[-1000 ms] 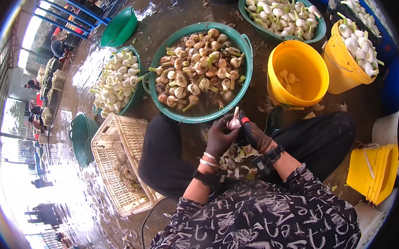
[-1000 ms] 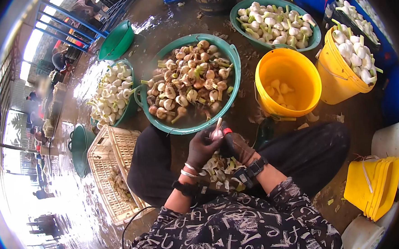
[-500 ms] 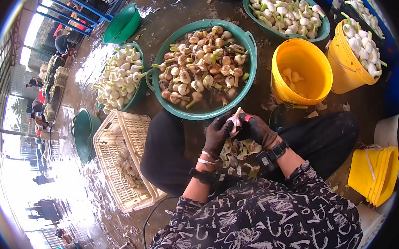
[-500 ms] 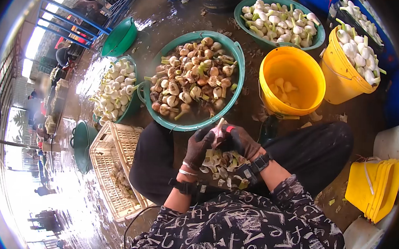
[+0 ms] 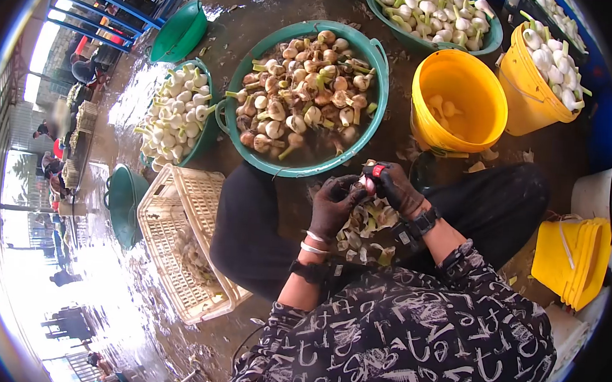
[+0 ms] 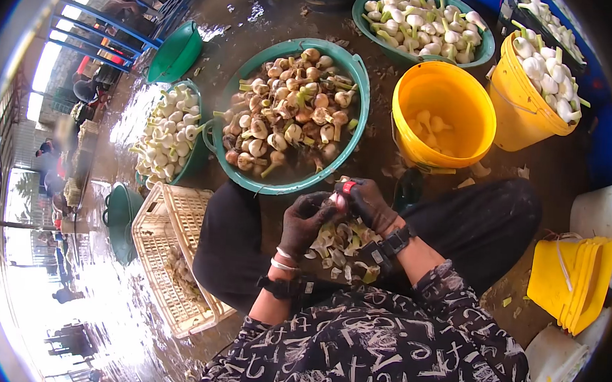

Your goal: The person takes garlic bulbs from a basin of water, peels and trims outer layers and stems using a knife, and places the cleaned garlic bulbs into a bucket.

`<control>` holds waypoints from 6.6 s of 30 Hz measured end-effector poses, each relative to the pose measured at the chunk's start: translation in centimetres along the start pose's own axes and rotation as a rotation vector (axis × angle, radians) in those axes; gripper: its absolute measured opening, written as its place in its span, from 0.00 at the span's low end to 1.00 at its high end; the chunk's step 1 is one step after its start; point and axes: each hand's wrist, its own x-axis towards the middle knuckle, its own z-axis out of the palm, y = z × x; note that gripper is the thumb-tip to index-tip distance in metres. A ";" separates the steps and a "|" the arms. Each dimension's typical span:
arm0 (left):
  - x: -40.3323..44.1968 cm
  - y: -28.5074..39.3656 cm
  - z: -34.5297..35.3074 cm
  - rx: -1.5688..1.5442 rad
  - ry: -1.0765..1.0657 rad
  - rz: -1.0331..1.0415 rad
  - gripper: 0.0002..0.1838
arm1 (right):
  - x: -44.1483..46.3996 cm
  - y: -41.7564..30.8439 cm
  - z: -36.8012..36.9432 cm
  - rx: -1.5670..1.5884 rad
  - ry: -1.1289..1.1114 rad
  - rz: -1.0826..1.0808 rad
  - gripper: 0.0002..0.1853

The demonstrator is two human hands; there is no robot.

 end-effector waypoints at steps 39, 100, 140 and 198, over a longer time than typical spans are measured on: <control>1.5 -2.8 1.8 -0.068 -0.078 0.029 0.28 | 0.7 6.4 -0.2 0.974 -0.461 0.409 0.05; 2.0 -0.4 -1.6 -0.030 -0.217 -0.011 0.27 | -0.6 -1.9 0.6 0.142 0.104 0.288 0.17; 0.5 -0.2 -2.7 -0.213 0.001 -0.150 0.12 | 1.3 5.0 0.1 0.190 0.271 0.056 0.06; 0.4 -0.9 -3.5 0.909 -0.362 -0.310 0.19 | 1.2 5.6 -2.4 0.206 0.016 -0.043 0.20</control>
